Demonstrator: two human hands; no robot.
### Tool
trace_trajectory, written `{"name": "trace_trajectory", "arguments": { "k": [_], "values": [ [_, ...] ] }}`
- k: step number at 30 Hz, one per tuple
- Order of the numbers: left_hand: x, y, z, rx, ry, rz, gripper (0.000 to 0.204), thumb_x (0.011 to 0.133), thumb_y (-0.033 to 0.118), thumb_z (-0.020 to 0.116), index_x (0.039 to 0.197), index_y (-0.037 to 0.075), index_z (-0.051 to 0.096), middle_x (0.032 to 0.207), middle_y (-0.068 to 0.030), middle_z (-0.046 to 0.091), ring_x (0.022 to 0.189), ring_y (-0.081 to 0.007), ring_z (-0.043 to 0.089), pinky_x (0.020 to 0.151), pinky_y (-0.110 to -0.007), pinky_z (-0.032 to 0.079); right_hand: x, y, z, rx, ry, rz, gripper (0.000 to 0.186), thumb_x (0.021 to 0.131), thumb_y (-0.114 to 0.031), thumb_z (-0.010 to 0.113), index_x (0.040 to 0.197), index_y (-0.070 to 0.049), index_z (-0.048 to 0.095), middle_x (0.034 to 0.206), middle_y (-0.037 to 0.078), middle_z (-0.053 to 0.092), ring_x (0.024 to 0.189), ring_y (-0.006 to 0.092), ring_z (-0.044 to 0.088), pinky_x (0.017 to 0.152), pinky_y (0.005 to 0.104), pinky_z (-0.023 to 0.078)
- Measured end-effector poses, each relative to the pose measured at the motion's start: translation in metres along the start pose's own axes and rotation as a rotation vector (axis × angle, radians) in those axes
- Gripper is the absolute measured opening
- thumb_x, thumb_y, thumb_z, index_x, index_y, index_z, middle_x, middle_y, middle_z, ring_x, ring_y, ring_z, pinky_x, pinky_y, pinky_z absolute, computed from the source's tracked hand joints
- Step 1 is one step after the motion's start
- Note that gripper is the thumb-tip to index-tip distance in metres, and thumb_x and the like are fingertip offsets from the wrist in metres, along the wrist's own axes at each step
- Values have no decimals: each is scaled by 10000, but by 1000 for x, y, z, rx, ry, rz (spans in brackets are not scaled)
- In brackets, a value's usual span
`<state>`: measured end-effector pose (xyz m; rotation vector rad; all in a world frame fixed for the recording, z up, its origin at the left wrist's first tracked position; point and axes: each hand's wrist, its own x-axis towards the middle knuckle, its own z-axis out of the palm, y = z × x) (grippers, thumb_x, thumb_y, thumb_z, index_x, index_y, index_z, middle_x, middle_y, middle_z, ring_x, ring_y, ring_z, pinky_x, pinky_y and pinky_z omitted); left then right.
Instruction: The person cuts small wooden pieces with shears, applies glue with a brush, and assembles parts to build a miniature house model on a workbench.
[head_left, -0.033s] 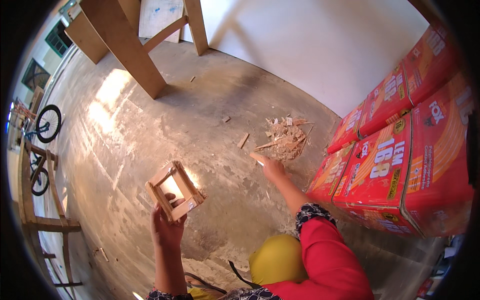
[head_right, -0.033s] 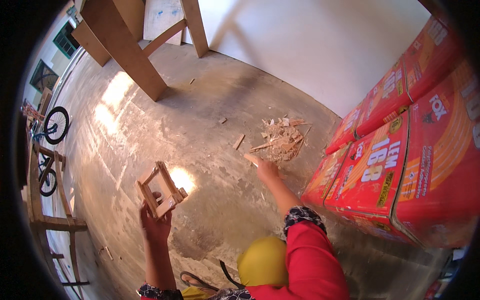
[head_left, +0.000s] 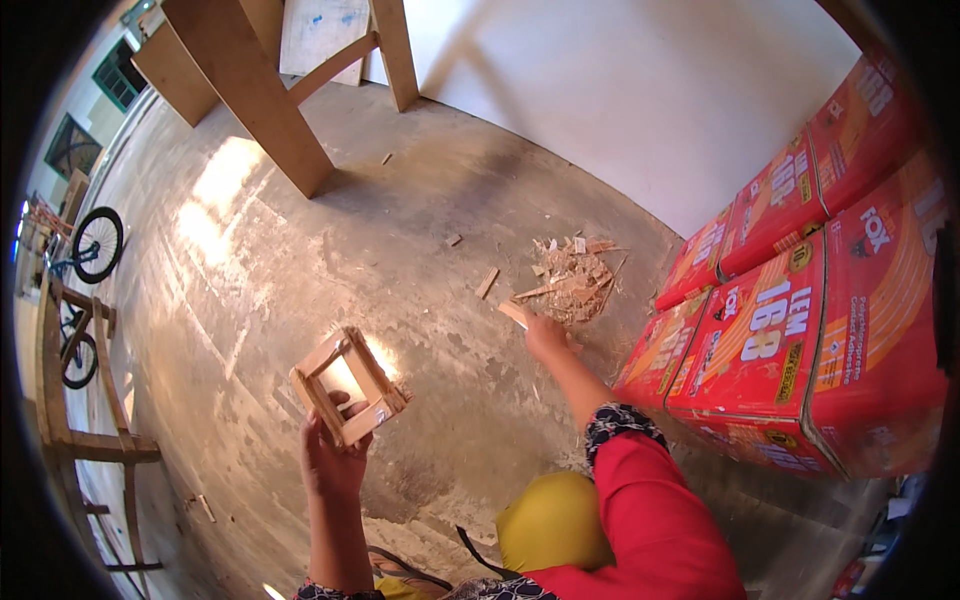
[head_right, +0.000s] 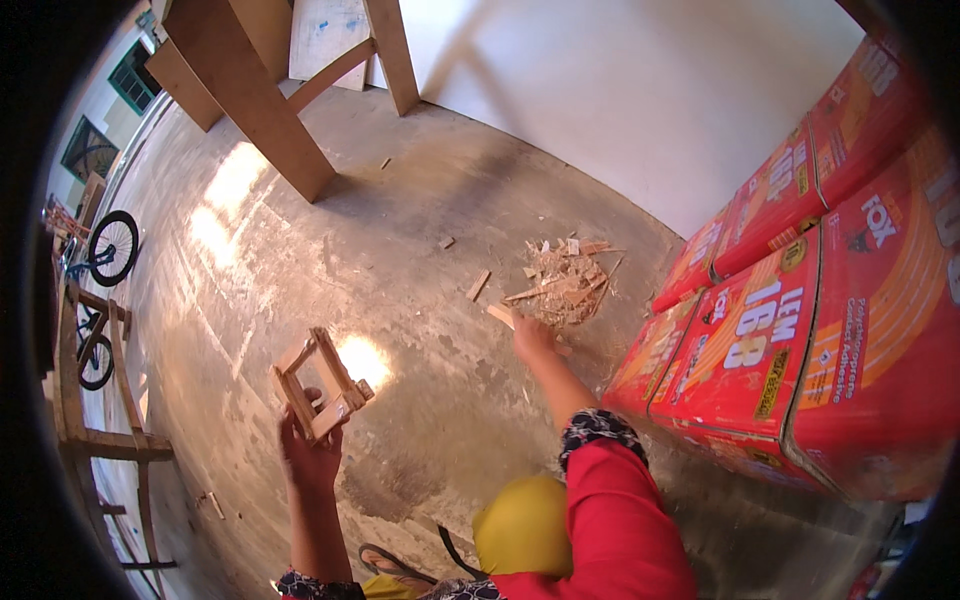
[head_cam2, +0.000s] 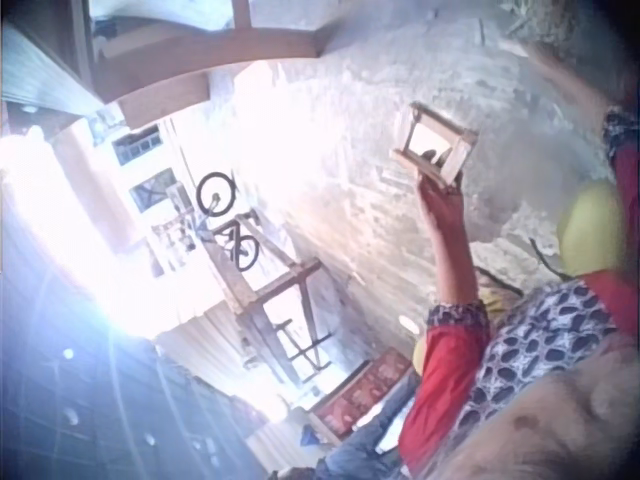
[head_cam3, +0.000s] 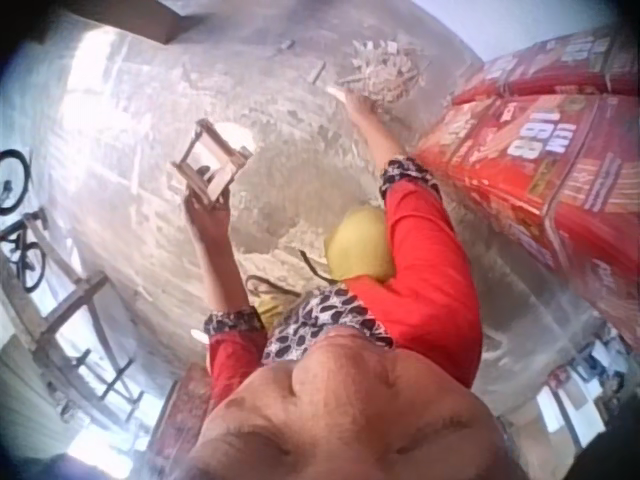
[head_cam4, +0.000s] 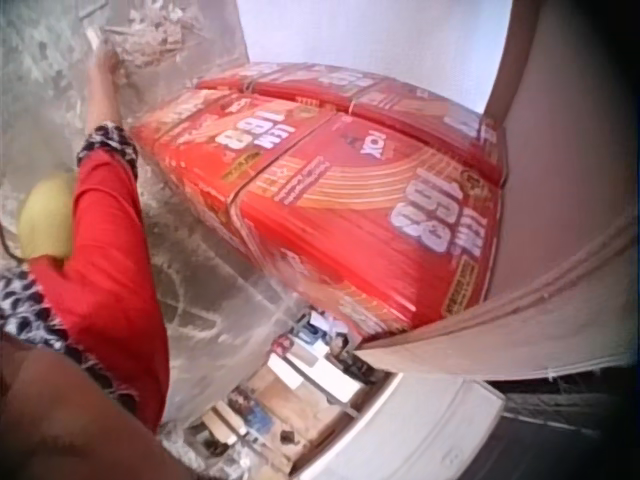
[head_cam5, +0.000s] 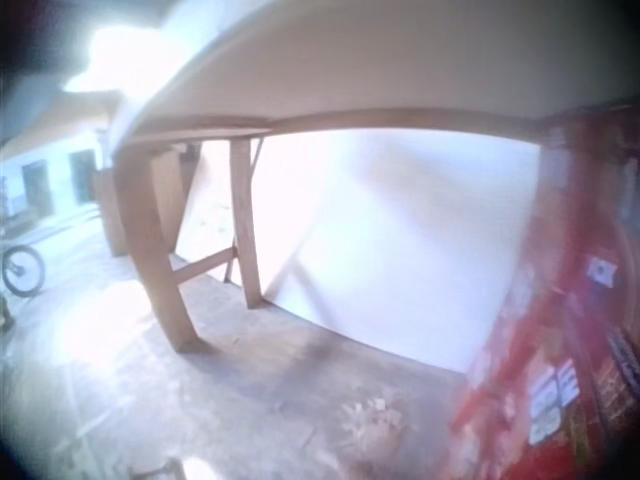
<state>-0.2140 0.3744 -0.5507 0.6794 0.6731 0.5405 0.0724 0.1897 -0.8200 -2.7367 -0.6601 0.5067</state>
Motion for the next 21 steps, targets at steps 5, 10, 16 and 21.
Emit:
{"name": "trace_trajectory", "arguments": {
  "k": [5, 10, 16, 21],
  "values": [
    [-11, -1, -10, -37, 58, 16, 400, 909, 350, 542, 1119, 10, 554, 915, -138, 679, 780, -236, 693, 660, -300, 599, 17, -13, 2, -159, -192, 61, 239, 911, -89, 462, 1091, -61, 617, 1080, 160, 629, 997, 343, 621, 838, 455, 504],
    [-2, -7, -12, -77, -14, -13, 386, 915, 328, 534, 1123, 3, 549, 924, -145, 675, 795, -244, 690, 676, -304, 599, 1, 7, 18, -141, -97, 4, 209, 883, -87, 526, 1048, -45, 648, 1032, 157, 653, 986, 344, 632, 839, 434, 507],
    [12, -8, -18, -59, -150, -76, 435, 902, 354, 548, 1152, -1, 525, 971, -209, 672, 834, -245, 681, 690, -297, 562, 25, 11, 1, 151, -75, 234, 287, 860, -176, 600, 1126, -77, 641, 1044, 181, 659, 991, 320, 636, 821, 441, 505],
    [2, 2, -37, -83, -70, -19, 435, 909, 350, 534, 1164, -2, 519, 974, -203, 674, 853, -253, 685, 715, -320, 579, 36, -28, 1, 102, -11, 278, 321, 826, -221, 656, 1109, -71, 630, 1010, 154, 669, 963, 327, 639, 792, 435, 507]
  ]
}}
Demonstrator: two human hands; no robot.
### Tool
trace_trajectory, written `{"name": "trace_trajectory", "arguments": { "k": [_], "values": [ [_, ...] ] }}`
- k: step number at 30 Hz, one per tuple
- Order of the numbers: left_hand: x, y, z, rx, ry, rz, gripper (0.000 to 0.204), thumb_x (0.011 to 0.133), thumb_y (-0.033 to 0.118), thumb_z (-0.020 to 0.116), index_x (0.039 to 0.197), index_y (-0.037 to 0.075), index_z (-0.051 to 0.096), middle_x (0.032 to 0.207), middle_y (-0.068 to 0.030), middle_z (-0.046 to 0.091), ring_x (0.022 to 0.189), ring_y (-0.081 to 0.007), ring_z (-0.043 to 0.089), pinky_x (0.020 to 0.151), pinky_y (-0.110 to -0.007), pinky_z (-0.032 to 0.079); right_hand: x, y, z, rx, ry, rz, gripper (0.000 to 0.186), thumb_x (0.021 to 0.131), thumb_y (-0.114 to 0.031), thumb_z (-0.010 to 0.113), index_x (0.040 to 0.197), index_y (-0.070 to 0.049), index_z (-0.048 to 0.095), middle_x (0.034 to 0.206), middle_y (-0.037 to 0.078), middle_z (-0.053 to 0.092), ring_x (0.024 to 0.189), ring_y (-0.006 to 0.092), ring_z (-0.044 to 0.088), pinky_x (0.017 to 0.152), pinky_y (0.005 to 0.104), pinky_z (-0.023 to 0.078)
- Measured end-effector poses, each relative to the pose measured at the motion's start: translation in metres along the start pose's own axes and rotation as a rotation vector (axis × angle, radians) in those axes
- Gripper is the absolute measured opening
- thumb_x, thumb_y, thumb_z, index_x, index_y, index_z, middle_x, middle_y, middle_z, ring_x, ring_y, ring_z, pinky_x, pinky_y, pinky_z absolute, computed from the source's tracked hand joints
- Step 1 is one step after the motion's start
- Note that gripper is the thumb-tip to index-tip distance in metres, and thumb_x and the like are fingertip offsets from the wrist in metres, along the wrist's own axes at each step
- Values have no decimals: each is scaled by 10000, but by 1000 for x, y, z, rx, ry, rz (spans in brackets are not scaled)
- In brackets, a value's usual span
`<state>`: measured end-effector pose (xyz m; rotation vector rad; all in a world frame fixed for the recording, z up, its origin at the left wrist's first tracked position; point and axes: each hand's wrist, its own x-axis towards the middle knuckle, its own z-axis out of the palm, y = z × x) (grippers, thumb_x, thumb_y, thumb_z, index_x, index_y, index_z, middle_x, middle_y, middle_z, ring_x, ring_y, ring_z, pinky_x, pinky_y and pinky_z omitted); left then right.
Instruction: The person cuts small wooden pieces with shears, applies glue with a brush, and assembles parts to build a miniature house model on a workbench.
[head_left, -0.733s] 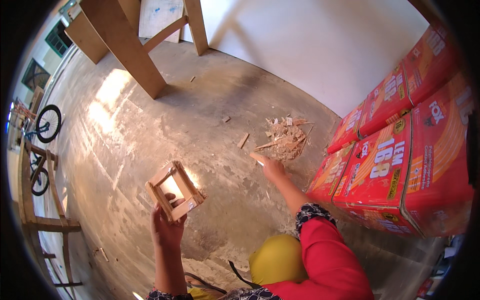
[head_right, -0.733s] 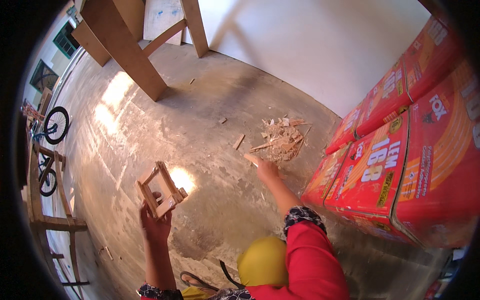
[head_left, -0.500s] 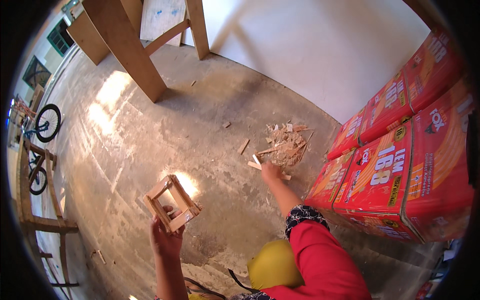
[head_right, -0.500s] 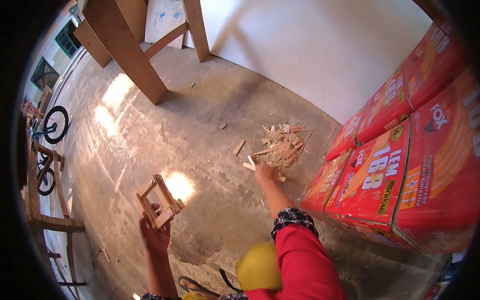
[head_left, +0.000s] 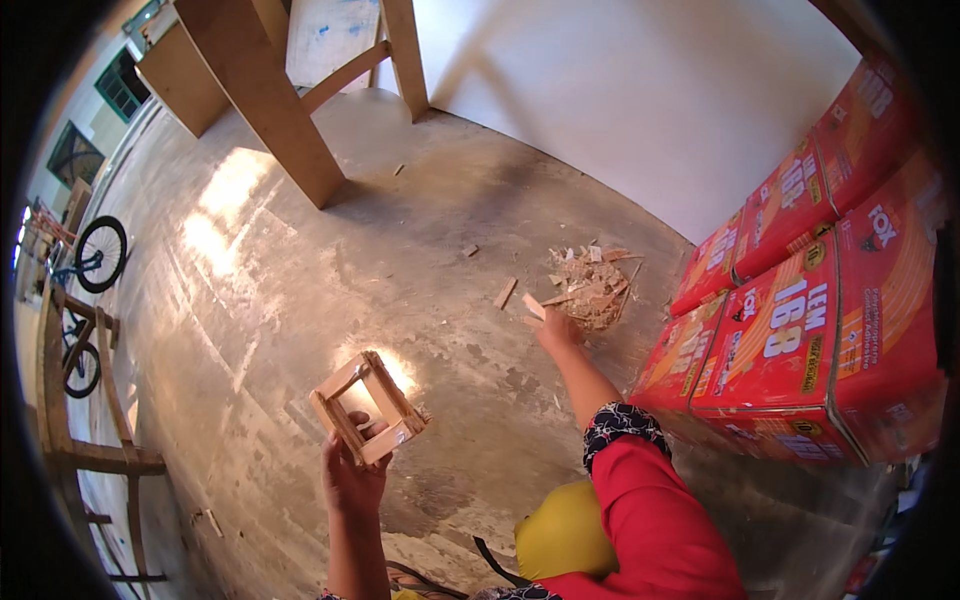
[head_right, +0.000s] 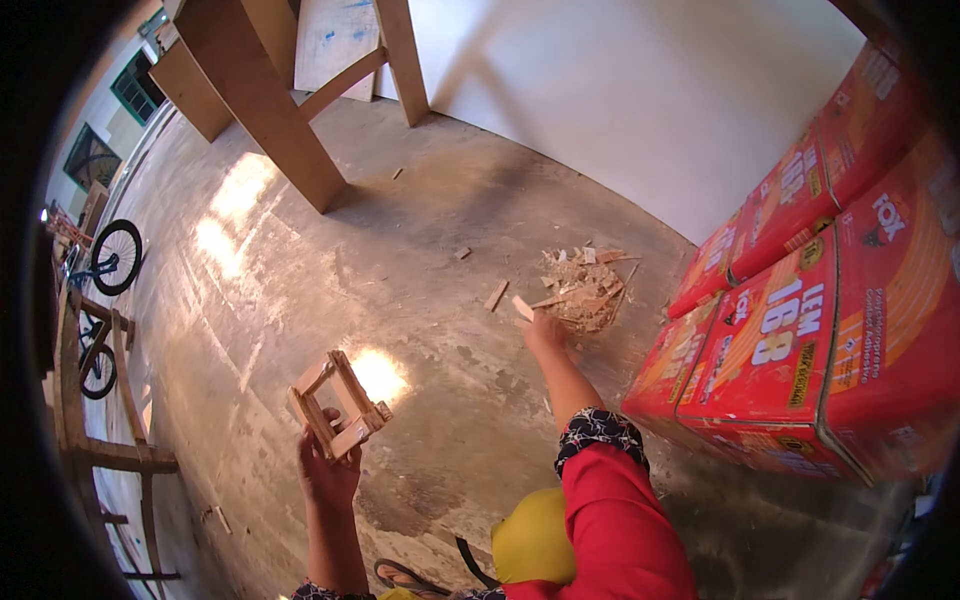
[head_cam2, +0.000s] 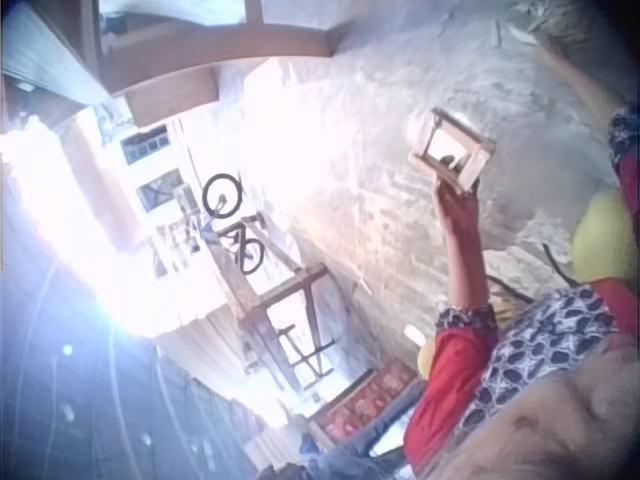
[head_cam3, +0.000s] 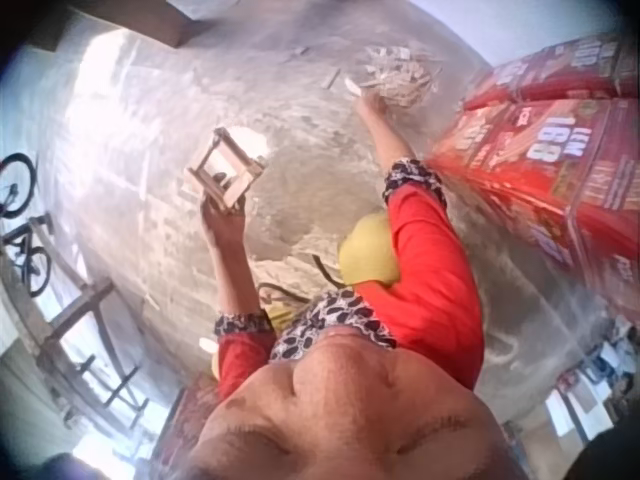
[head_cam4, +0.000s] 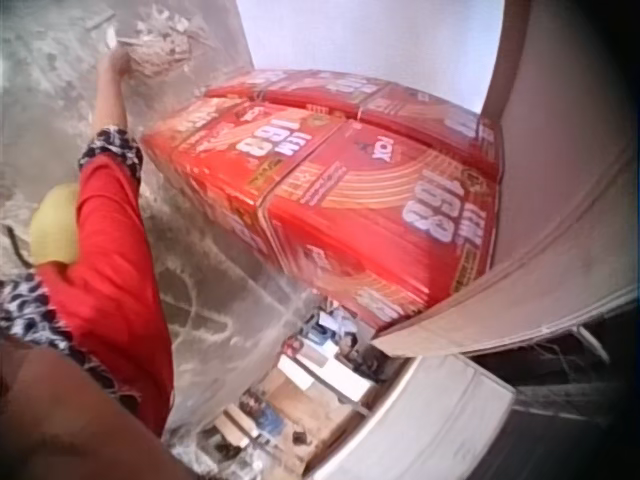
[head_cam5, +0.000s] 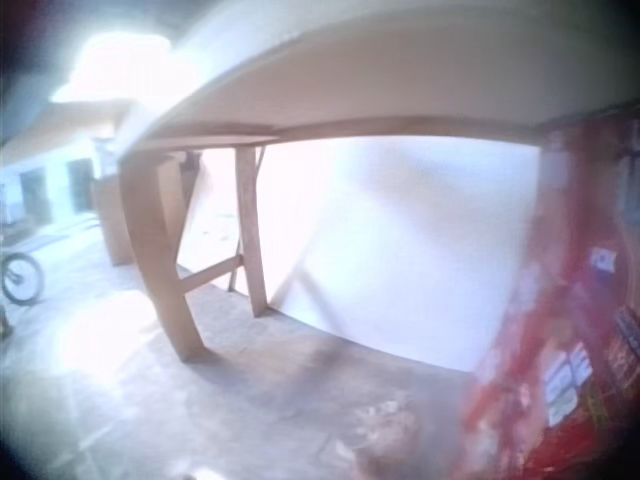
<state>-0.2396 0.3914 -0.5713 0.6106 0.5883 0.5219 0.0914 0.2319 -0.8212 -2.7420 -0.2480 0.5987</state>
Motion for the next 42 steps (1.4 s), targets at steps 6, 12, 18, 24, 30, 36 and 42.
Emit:
{"name": "trace_trajectory", "arguments": {
  "k": [6, 12, 18, 24, 30, 36, 42],
  "values": [
    [-3, 5, -3, -97, 58, 20, 425, 913, 338, 542, 1156, -10, 526, 976, -196, 672, 912, -262, 681, 734, -360, 596, -1, 22, 14, 330, -233, -29, 284, 822, -283, 698, 1005, -86, 607, 778, 68, 628, 664, 199, 598, 544, 338, 464],
    [-34, 54, 37, -38, 16, -19, 437, 893, 340, 563, 1148, -12, 525, 983, -207, 671, 871, -269, 682, 727, -344, 578, -98, -61, -104, 1518, -920, 126, 162, 845, -227, 684, 859, -120, 562, 652, -45, 467, 482, 25, 335, 383, 168, 234],
    [-81, 109, 116, -20, 25, -12, 459, 893, 373, 549, 1149, -7, 524, 971, -203, 675, 857, -258, 683, 705, -328, 576, -207, -104, -221, 1707, -1012, 85, 156, 866, -236, 653, 841, -98, 585, 643, -45, 463, 467, 18, 363, 375, 168, 256],
    [-151, 170, 222, 34, -70, -82, 490, 888, 371, 543, 1174, -25, 506, 1000, -227, 661, 876, -312, 670, 718, -374, 565, -345, -83, -329, 1366, -1064, 125, 161, 859, -215, 671, 907, -75, 609, 642, -33, 501, 445, 31, 374, 380, 197, 269],
    [-183, 192, 350, 200, -224, -202, 481, 876, 361, 551, 1180, -10, 507, 1040, -222, 643, 968, -328, 634, 798, -425, 527, -444, -17, -505, 1502, -1022, 158, 191, 824, -193, 709, 939, -63, 630, 660, -14, 577, 459, 22, 413, 390, 197, 278],
    [-196, 151, 466, 298, -336, -335, 384, 921, 284, 496, 1152, -19, 540, 1061, -189, 632, 1015, -300, 617, 837, -408, 508, -437, 23, -713, 1367, -320, 81, 149, 821, -187, 708, 849, -65, 627, 636, -10, 566, 451, 37, 416, 392, 187, 316],
    [-170, 108, 533, 365, -468, -454, 389, 941, 325, 505, 1152, 2, 553, 1087, -166, 636, 1009, -257, 620, 870, -390, 499, -312, 41, -795, 747, 103, -2, 299, 822, -271, 690, 977, -23, 624, 716, 47, 610, 646, 179, 581, 595, 315, 468]
  ]
}}
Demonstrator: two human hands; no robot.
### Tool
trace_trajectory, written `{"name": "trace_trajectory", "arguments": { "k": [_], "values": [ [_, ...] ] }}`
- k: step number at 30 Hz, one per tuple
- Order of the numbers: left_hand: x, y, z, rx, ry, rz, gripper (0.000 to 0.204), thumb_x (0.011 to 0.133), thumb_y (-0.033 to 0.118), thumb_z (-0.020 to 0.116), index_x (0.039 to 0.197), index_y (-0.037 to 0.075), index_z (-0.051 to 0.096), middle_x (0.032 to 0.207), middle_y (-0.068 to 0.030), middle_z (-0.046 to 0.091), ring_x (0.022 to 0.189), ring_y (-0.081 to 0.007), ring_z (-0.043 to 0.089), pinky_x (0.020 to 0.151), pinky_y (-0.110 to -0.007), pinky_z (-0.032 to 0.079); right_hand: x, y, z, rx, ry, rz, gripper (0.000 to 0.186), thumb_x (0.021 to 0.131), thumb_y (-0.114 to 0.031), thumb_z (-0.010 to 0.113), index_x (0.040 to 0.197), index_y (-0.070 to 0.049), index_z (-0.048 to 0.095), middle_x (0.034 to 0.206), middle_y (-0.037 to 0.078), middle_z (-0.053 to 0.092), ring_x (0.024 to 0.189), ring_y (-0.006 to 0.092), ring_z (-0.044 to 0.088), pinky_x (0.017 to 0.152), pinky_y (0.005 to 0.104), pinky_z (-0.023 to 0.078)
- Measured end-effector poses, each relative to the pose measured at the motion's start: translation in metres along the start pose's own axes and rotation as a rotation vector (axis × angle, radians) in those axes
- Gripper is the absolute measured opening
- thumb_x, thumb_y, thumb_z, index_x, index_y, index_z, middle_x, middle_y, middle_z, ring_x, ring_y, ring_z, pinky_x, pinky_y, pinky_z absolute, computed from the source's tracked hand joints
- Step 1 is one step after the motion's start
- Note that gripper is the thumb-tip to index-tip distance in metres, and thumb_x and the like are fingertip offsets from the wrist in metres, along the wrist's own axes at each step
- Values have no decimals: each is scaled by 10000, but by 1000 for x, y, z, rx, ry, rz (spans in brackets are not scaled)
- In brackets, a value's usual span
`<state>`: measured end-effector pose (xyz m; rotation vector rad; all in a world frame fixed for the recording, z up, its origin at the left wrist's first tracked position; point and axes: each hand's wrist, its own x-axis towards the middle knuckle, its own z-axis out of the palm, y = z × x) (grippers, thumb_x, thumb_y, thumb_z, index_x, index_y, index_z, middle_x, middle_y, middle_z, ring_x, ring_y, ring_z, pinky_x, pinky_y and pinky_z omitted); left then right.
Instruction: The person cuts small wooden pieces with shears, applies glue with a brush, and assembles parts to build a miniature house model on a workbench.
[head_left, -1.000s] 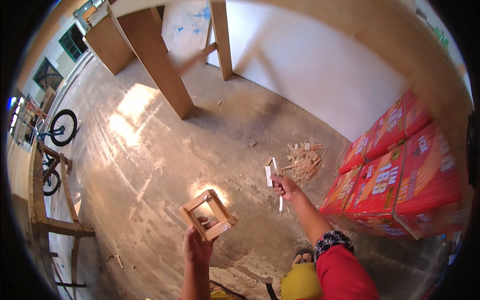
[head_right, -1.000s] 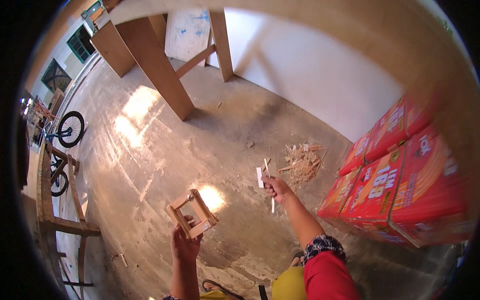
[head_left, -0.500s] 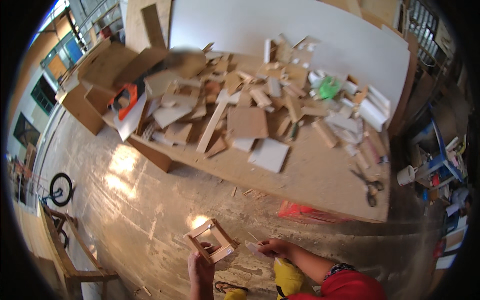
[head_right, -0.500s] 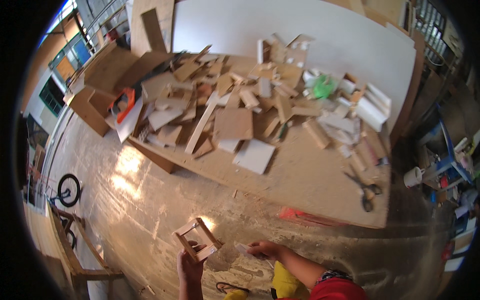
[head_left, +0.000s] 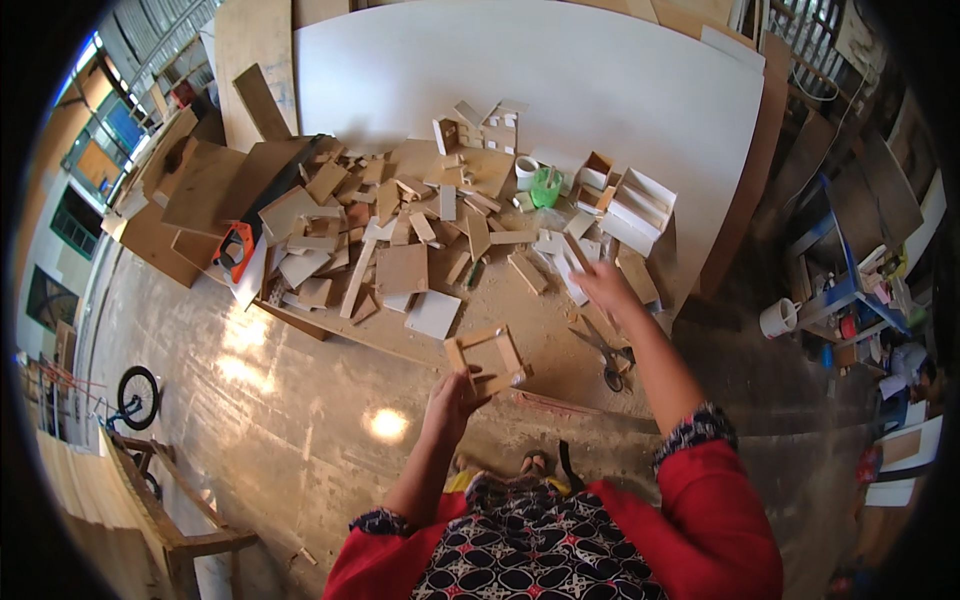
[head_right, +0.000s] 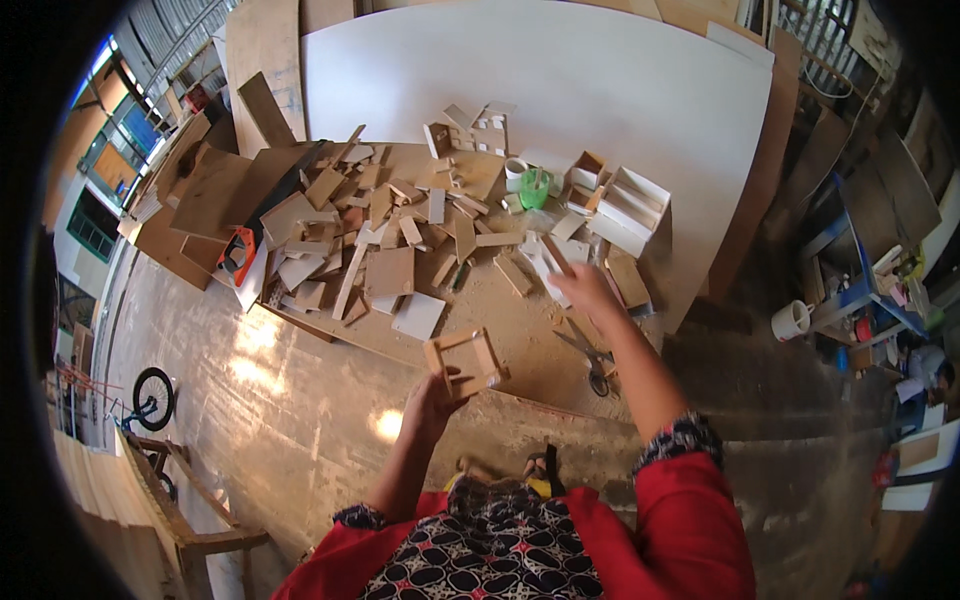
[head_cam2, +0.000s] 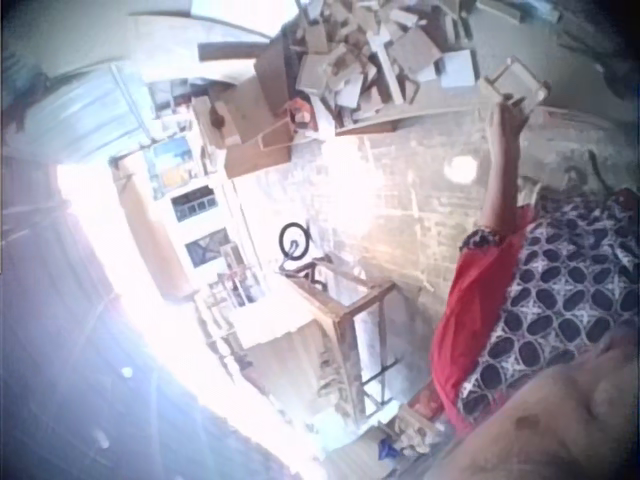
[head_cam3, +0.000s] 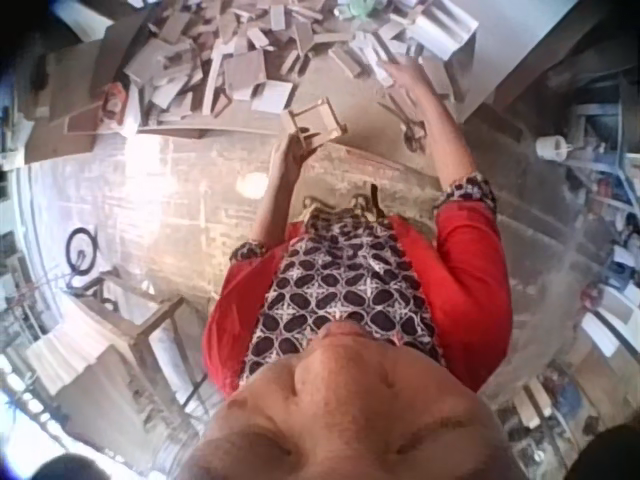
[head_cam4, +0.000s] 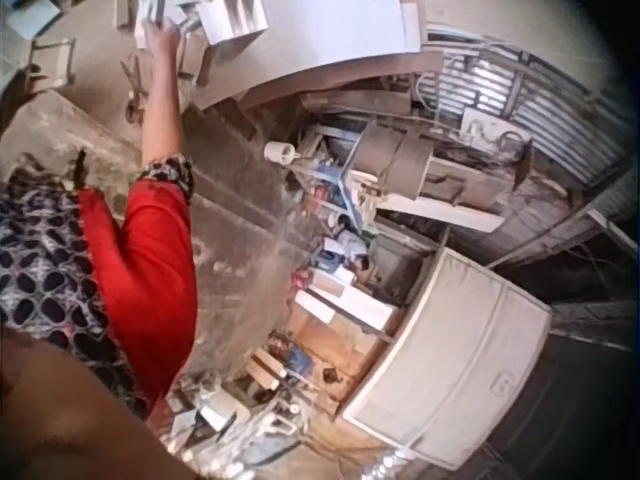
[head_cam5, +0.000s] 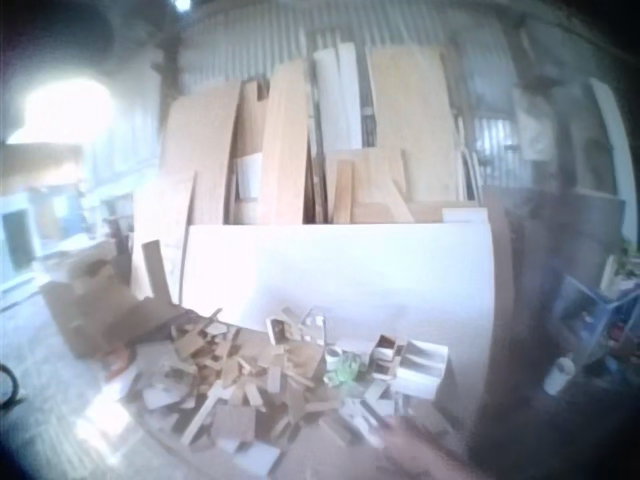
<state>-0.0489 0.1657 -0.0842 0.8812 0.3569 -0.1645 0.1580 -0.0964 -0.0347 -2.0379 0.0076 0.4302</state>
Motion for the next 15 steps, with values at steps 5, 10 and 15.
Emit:
{"name": "trace_trajectory", "arguments": {
  "k": [5, 10, 15],
  "values": [
    [37, 14, 9, 55, -84, -50, 395, 942, 333, 517, 1159, 5, 554, 1101, -160, 632, 1015, -256, 613, 873, -402, 500, 26, -19, 5, -426, 558, -669, 411, 829, -268, 674, 1155, -30, 599, 945, 129, 668, 829, 248, 652, 763, 354, 514],
    [66, 18, 9, 135, -68, -154, 353, 934, 284, 510, 1143, 5, 567, 1057, -122, 603, 1002, -247, 604, 866, -401, 506, -6, 21, 22, -69, 90, -338, 377, 815, -199, 681, 1158, -56, 620, 1014, 152, 680, 874, 224, 673, 769, 333, 524],
    [85, 15, 5, 281, -59, -192, 332, 923, 245, 524, 1139, -1, 579, 1044, -108, 604, 999, -229, 603, 844, -381, 517, -23, 58, 7, 5, 310, -259, 206, 847, -170, 657, 1007, -42, 683, 755, 81, 670, 686, 112, 623, 659, 272, 496]
  ]
}}
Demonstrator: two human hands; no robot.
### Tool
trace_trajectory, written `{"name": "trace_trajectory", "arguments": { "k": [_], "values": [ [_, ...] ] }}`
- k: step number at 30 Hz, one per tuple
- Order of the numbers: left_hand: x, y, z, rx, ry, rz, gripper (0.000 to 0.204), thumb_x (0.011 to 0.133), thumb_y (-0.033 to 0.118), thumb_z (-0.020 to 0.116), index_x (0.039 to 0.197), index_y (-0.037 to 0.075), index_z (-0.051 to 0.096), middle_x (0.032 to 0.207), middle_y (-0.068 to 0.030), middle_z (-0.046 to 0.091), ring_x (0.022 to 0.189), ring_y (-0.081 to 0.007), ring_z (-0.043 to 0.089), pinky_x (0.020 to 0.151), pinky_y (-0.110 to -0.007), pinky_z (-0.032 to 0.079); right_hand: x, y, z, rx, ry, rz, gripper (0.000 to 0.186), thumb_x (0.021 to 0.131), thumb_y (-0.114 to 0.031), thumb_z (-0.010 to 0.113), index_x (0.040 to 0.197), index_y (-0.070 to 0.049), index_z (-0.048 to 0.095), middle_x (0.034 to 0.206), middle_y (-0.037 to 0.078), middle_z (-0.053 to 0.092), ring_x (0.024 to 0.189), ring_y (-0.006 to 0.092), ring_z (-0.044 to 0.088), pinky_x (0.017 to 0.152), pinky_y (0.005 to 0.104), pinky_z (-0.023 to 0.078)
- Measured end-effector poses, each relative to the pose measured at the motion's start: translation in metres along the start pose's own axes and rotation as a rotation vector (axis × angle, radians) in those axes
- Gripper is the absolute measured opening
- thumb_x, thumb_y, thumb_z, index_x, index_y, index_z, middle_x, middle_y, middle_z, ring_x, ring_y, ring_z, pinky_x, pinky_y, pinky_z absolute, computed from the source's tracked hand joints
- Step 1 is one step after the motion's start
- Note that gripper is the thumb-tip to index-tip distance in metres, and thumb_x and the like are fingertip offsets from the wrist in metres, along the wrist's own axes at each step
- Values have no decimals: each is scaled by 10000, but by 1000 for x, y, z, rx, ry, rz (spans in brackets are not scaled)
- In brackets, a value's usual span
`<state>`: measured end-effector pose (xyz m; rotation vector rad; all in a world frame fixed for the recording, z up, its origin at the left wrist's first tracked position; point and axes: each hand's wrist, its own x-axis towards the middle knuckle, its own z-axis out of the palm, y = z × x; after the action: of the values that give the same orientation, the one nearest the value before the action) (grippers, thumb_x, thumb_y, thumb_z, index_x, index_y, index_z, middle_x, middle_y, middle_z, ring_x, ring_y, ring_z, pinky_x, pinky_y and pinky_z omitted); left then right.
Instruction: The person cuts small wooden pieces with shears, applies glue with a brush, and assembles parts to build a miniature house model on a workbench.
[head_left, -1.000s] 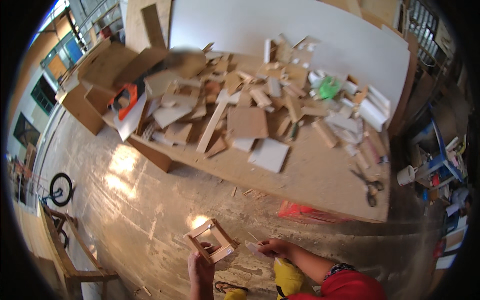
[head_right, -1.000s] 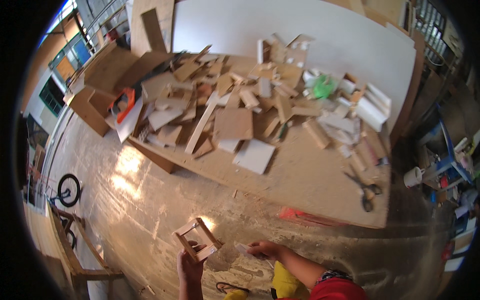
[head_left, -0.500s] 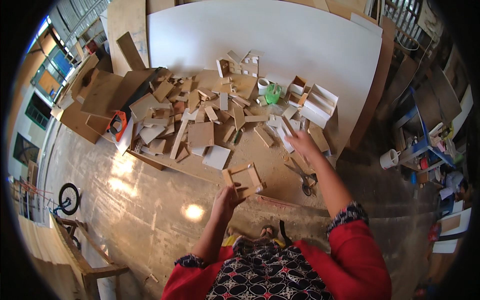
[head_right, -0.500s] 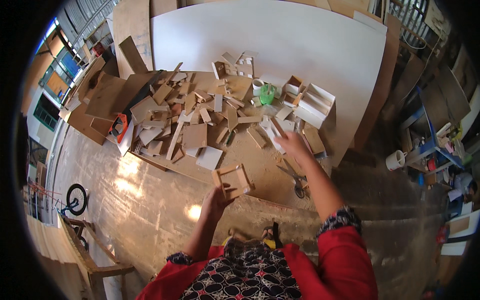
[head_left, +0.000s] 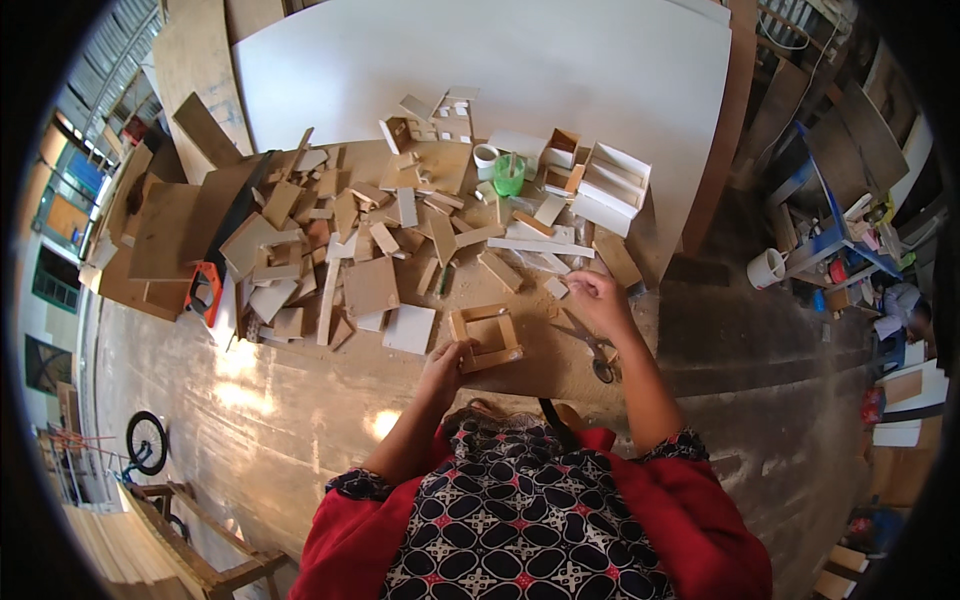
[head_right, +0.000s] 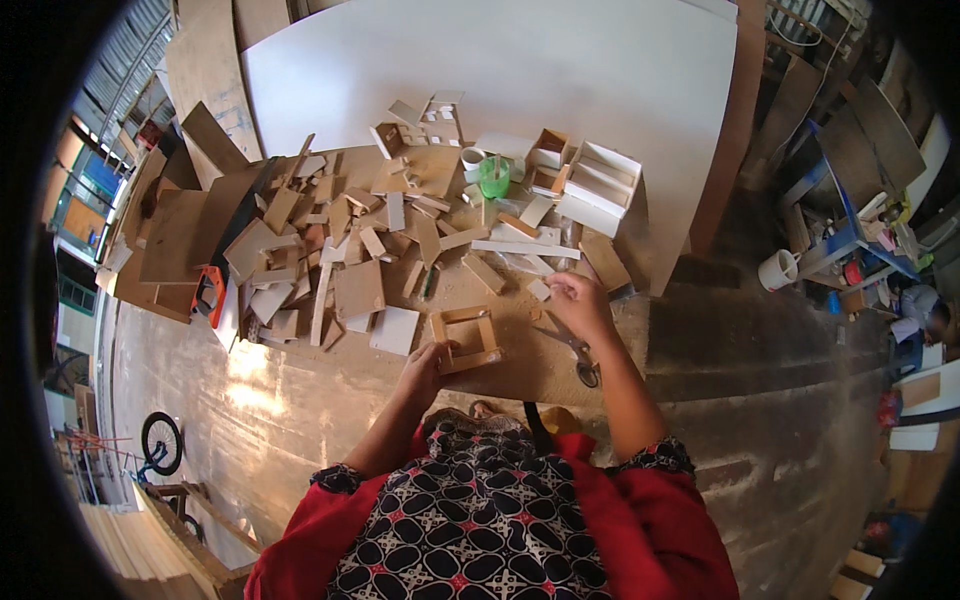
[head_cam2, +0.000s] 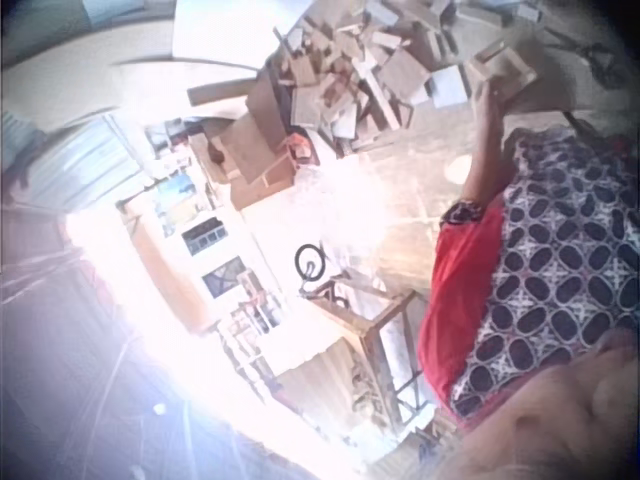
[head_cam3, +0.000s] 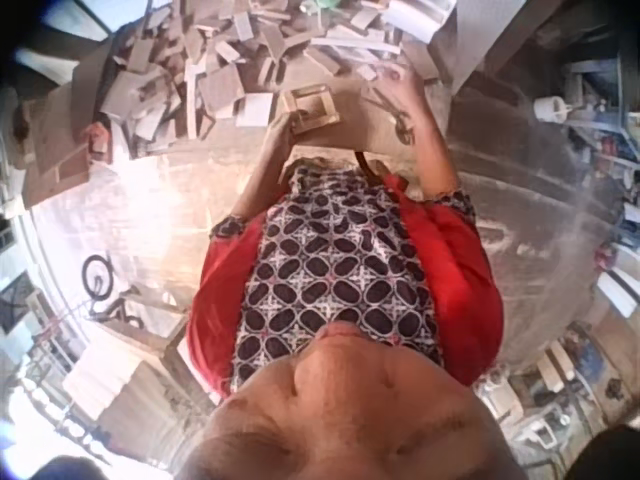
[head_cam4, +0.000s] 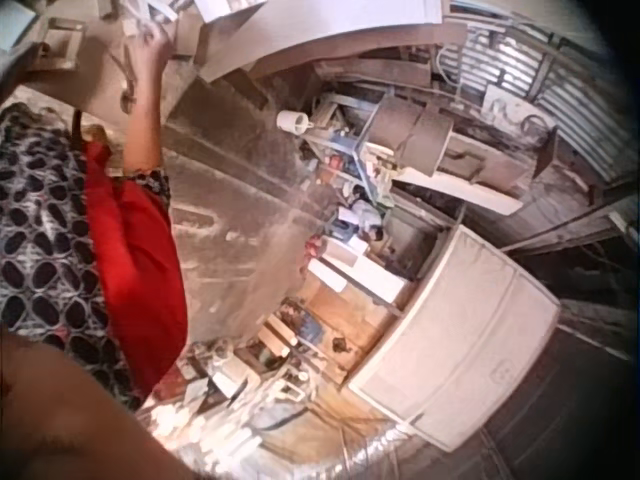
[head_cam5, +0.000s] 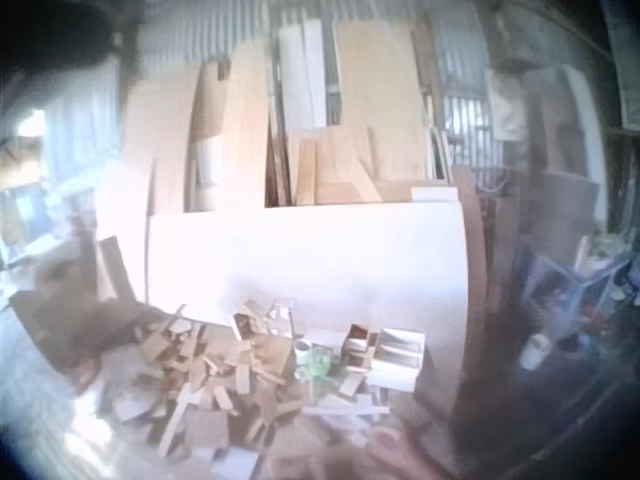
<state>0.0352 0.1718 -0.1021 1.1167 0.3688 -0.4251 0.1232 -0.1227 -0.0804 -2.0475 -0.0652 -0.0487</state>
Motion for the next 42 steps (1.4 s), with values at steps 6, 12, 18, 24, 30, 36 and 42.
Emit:
{"name": "trace_trajectory", "arguments": {
  "k": [6, 12, 18, 24, 30, 36, 42],
  "values": [
    [-5, 8, 9, 133, 78, -83, 334, 906, 317, 606, 1060, 21, 620, 951, -61, 651, 851, -177, 650, 743, -342, 553, 8, 29, -36, -44, 48, 27, 187, 850, -178, 661, 974, -41, 689, 704, 70, 642, 646, 90, 585, 607, 258, 466],
    [-9, 5, -5, 553, 159, 34, 348, 904, 343, 599, 971, 7, 664, 788, -42, 663, 734, -131, 652, 643, -262, 513, 54, 12, -18, -76, -20, -145, 184, 837, -158, 646, 979, -50, 686, 850, 117, 687, 743, 227, 680, 653, 306, 513],
    [-27, 23, 23, 938, 509, 196, 474, 833, 394, 649, 1092, -3, 652, 874, -162, 691, 742, -254, 684, 674, -354, 522, 130, 2, 24, -553, -36, -338, 247, 807, -238, 680, 993, -77, 691, 855, 124, 677, 795, 324, 667, 711, 381, 533],
    [-56, 20, 27, 855, 630, 245, 433, 823, 307, 682, 1118, -7, 639, 985, -162, 682, 771, -231, 688, 675, -327, 537, 160, -8, 30, -700, -224, -247, 201, 742, -214, 702, 818, -28, 712, 830, 199, 675, 800, 358, 661, 748, 427, 534],
    [-81, 2, 16, 766, 690, 363, 353, 836, 204, 674, 1108, -18, 639, 981, -135, 679, 794, -202, 678, 696, -311, 545, 114, -32, 31, -115, -482, -222, 194, 794, -180, 673, 884, -14, 716, 772, 157, 691, 623, 220, 657, 593, 329, 517],
    [-74, 13, 17, 727, 672, 397, 288, 842, 136, 647, 1088, -14, 643, 985, -104, 678, 820, -159, 650, 722, -293, 536, 78, -52, 51, 22, -939, 67, 245, 830, -170, 677, 1019, -15, 696, 791, 38, 688, 559, 70, 551, 530, 238, 471],
    [-59, 32, 30, 676, 610, 487, 261, 857, 93, 622, 1095, -15, 638, 956, -71, 670, 815, -141, 639, 713, -284, 532, 68, -72, 52, 52, -981, 89, 241, 838, -168, 669, 1019, -12, 695, 829, 42, 695, 608, 78, 571, 572, 244, 480]
  ]
}}
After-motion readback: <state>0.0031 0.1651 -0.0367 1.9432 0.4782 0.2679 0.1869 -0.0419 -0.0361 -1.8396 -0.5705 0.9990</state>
